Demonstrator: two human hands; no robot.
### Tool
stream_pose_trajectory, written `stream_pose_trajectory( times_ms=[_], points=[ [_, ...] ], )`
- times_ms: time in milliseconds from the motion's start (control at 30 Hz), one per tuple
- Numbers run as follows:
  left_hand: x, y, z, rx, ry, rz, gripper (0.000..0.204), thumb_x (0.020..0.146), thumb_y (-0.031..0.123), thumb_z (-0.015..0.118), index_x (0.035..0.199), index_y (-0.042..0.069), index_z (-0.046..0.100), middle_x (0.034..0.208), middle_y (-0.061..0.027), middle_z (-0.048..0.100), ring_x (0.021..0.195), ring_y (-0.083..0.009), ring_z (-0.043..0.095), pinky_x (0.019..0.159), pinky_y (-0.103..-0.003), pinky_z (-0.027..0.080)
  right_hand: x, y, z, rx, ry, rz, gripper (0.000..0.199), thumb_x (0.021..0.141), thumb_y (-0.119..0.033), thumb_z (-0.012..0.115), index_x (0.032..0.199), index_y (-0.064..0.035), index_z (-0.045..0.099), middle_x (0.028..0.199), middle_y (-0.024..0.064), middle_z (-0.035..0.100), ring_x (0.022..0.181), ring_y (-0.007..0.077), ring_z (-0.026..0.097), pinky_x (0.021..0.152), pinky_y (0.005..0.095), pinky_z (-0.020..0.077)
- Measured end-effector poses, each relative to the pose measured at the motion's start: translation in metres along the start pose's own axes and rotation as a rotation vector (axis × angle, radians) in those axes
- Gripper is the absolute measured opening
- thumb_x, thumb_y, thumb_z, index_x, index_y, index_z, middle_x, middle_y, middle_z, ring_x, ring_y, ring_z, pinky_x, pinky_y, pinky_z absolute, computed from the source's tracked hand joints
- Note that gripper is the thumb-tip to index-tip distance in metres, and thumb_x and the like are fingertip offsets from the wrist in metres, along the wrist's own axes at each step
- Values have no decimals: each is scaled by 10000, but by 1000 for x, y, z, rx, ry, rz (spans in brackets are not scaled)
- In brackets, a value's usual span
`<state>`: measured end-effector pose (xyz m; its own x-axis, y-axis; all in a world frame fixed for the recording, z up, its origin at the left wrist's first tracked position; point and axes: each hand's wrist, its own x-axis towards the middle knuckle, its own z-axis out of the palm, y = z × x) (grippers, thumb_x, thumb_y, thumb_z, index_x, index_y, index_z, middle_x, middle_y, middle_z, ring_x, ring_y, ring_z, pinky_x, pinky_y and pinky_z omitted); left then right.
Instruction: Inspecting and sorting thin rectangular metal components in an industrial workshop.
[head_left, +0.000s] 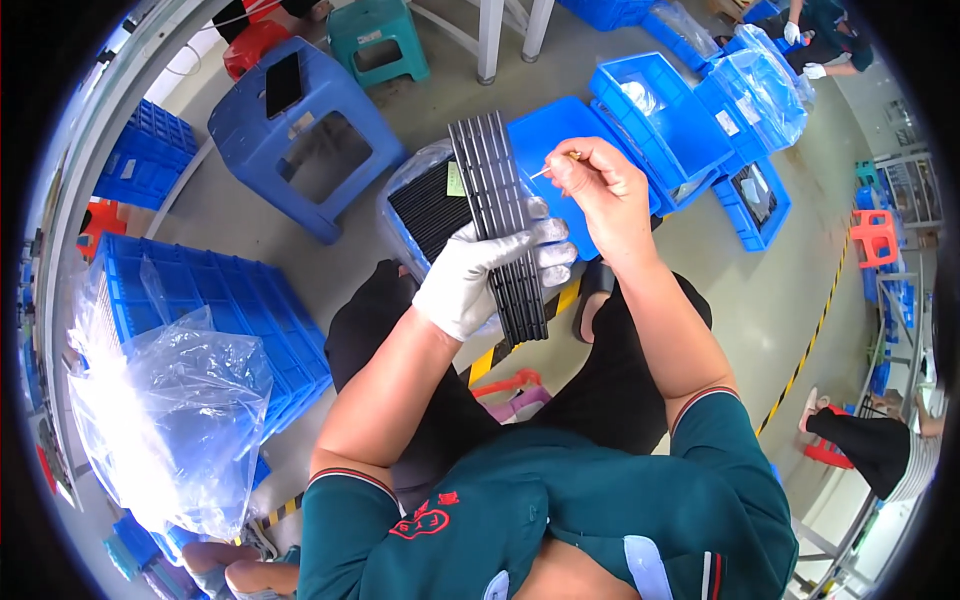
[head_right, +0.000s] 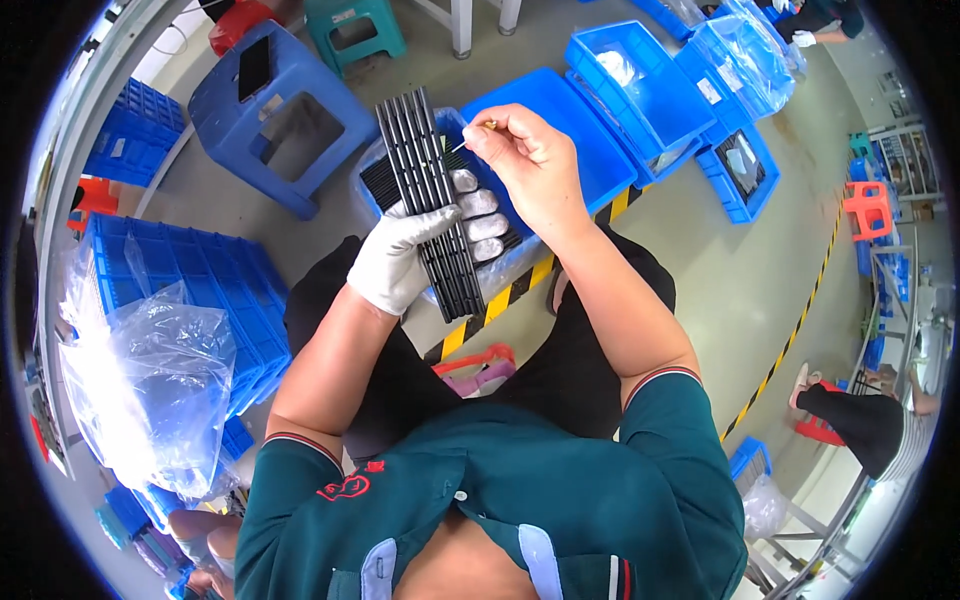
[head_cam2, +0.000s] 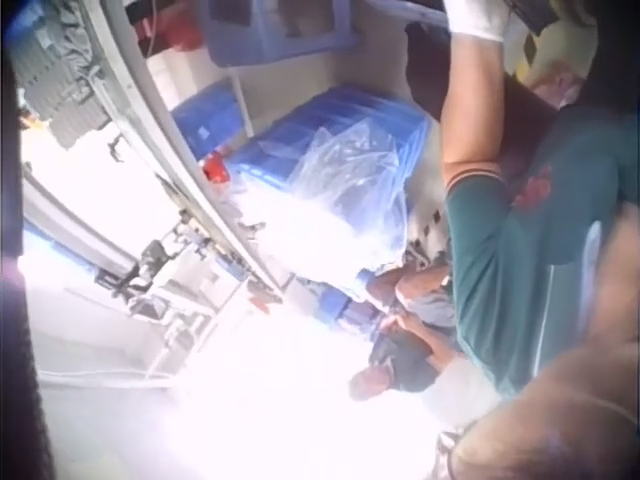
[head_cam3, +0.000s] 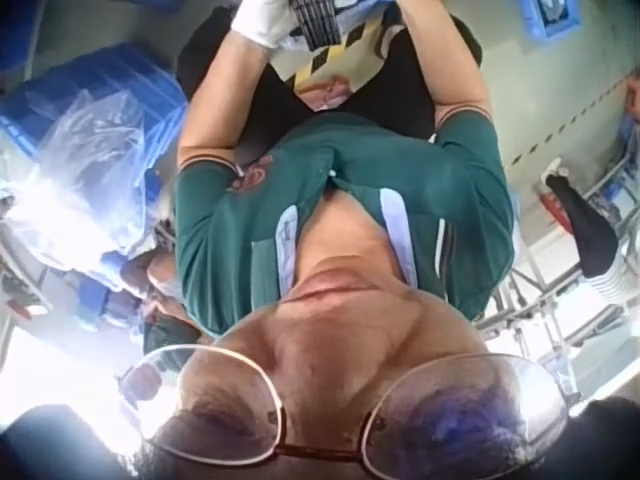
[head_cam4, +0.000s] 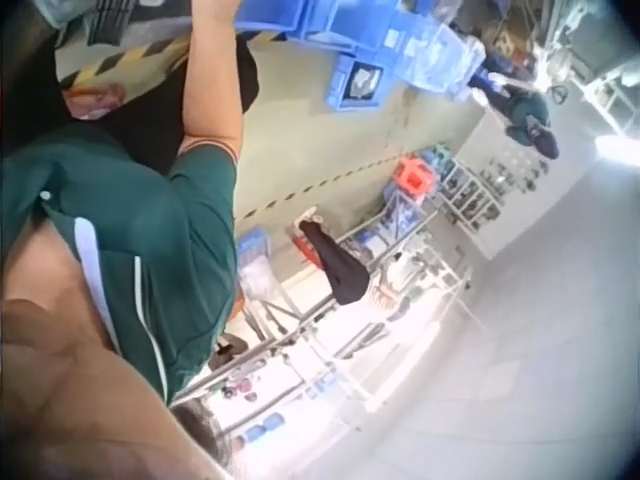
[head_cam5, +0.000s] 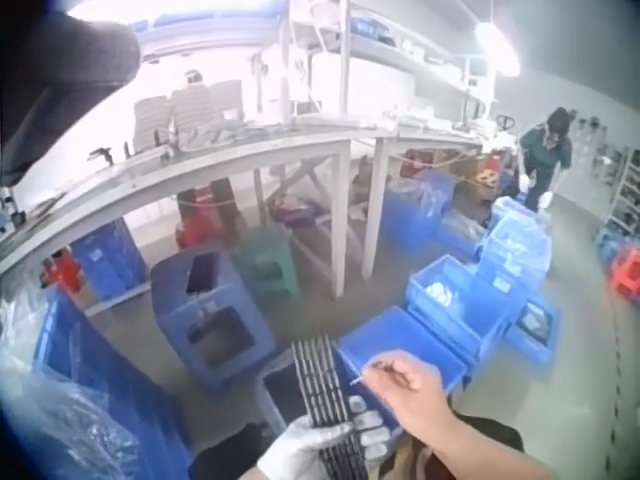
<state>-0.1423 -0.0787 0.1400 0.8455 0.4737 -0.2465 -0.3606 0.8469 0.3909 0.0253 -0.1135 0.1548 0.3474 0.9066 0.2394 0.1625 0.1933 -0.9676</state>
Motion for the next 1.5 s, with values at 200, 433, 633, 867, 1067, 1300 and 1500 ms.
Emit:
stream_pose_trajectory(
  times_ms=[200,433,633,867,1067,1300,1500],
  points=[
    [4,-1,-2,29,69,18,298,853,-4,562,1149,9,541,1031,-135,620,926,-304,647,784,-414,549,-3,5,7,-34,-30,-47,74,836,-75,667,872,-21,631,764,0,608,712,54,544,646,208,446],
    [4,-1,-4,80,73,75,292,853,-11,557,1144,5,546,1026,-135,621,897,-281,653,768,-399,555,-2,6,10,-239,-35,-152,98,794,-71,691,849,-22,627,735,34,611,637,97,554,578,222,444],
    [8,-7,-11,168,155,153,246,844,1,577,1090,3,569,961,-101,632,817,-207,655,732,-338,556,-2,-4,15,-756,-44,-696,134,709,-138,724,776,-90,619,754,45,634,634,247,593,543,308,477],
    [10,-7,-14,180,174,158,214,847,6,576,1060,17,577,919,-75,627,799,-183,643,714,-321,547,-1,4,17,-736,-15,-636,133,694,-141,738,782,-94,649,777,39,638,711,232,611,597,314,490],
    [11,-3,-10,105,168,100,221,868,7,543,1089,8,556,975,-107,613,845,-234,645,726,-350,549,-2,0,18,-280,53,-279,75,774,-45,707,831,-17,668,780,58,637,687,123,598,602,234,462],
    [10,-3,-12,127,163,118,240,862,-2,550,1102,13,564,952,-89,629,831,-206,646,736,-344,551,-2,11,23,-247,15,-204,88,764,-47,719,839,-25,679,783,40,627,703,101,585,601,220,454],
    [10,-7,-17,174,203,187,220,840,-16,579,1055,32,586,933,-49,630,837,-151,628,757,-297,519,-1,1,27,-780,-13,-781,155,655,-115,730,780,-97,640,759,38,605,668,229,585,561,313,480]
  ],
)
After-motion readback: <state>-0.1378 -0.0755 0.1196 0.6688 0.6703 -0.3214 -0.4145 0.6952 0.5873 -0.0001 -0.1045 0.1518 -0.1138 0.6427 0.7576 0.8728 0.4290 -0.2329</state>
